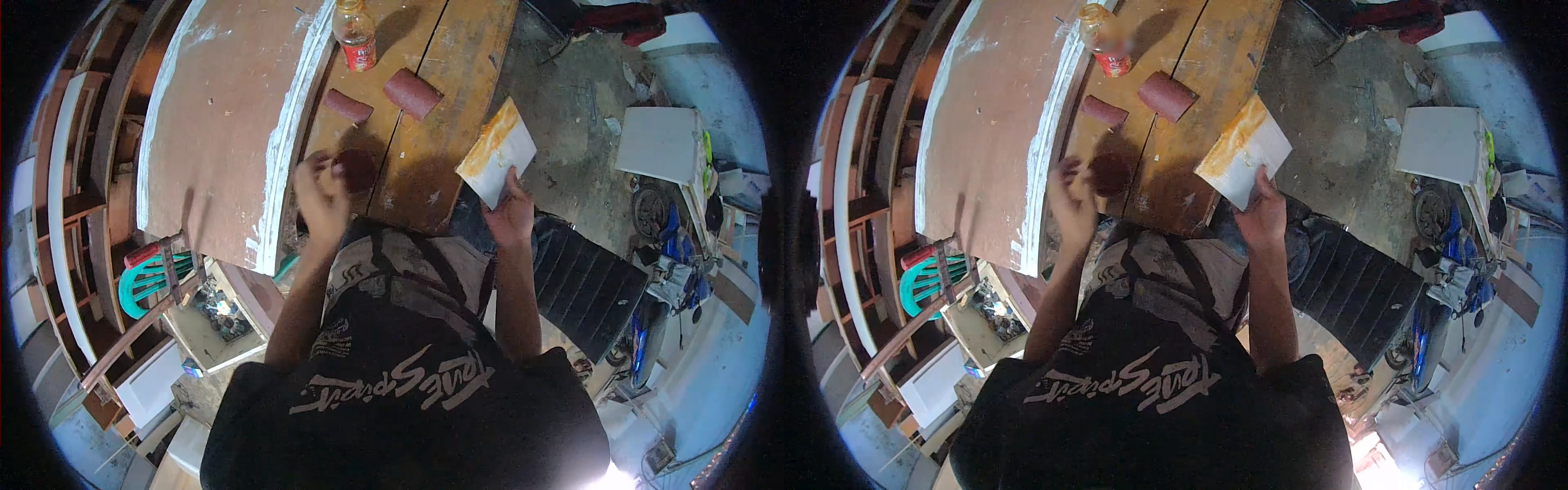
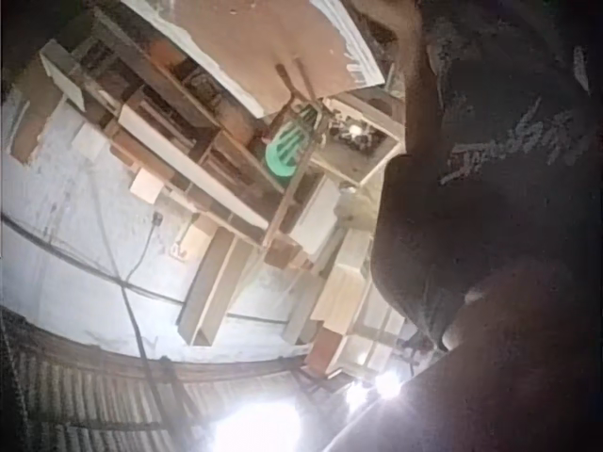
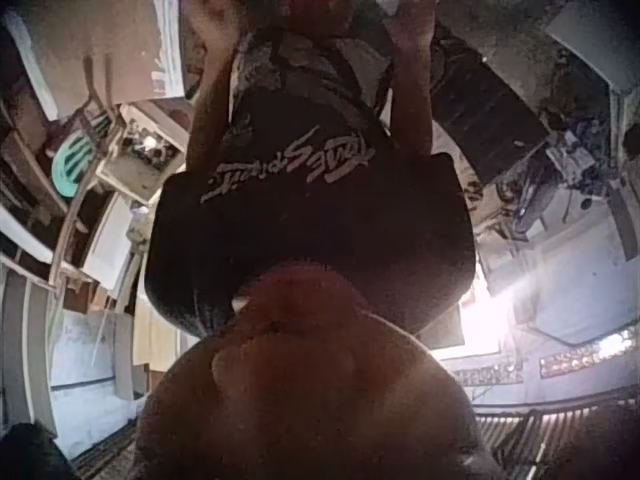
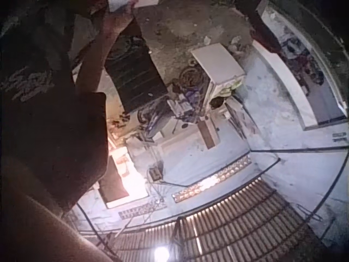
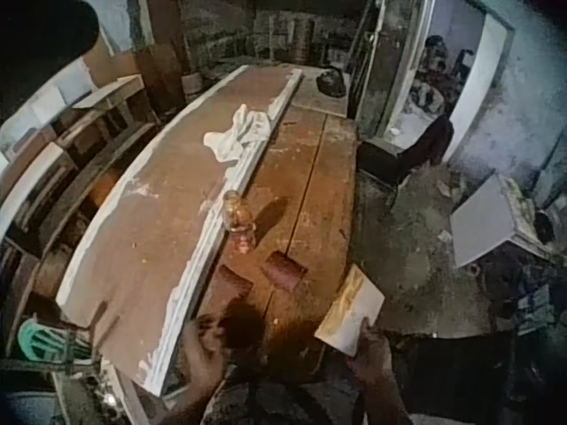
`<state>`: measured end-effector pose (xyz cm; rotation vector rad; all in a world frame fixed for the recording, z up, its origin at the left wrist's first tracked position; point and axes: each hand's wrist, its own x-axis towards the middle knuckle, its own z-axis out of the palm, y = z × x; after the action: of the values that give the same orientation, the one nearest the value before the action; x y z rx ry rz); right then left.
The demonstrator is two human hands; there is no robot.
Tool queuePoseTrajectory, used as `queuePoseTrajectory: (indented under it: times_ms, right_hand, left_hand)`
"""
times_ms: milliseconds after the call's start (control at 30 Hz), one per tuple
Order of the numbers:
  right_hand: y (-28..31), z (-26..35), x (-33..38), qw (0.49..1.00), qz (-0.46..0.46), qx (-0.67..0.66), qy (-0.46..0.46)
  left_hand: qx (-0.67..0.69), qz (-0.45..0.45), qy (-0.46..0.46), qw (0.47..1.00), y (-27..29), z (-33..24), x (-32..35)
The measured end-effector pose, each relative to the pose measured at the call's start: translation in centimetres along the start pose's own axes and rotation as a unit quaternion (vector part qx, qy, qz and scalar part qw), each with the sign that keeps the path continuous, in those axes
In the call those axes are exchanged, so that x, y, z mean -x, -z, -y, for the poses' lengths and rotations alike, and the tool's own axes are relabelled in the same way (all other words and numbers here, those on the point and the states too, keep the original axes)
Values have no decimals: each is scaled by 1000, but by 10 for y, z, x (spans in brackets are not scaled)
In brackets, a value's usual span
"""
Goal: The person pours a brown liquid from a plastic bottle onto a small piece of wood, then uses a scraper and sandpaper to spread the liquid across the surface and edges.
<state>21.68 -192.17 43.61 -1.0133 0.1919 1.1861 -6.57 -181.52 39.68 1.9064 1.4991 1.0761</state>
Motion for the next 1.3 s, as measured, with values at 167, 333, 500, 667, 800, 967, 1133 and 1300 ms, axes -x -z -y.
queuePoseTrajectory:
  times_ms: [167,333,500,667,800,967,1133,1300]
  right_hand:
    - [38,1,15,998,3,-54,18]
    - [49,7,47,995,-78,-40,40]
    - [57,4,63,992,-37,-75,95]
    - [44,16,67,970,-39,21,241]
    - [9,40,71,889,52,271,365]
    - [-62,56,88,760,133,492,403]
    - [-94,53,81,652,249,613,370]
    - [-104,44,78,594,234,662,393]
  left_hand:
    - [-58,171,-171,969,-79,-64,-78]
    - [-238,184,-178,937,-144,-58,-115]
    - [-6,264,-117,957,-134,-18,-126]
    - [594,305,256,699,-66,-59,-102]
    - [715,312,322,537,-28,-73,-84]
    - [742,285,328,510,-17,-76,-66]
    - [729,243,320,554,-2,-101,-51]
    - [703,201,299,613,0,-111,-39]
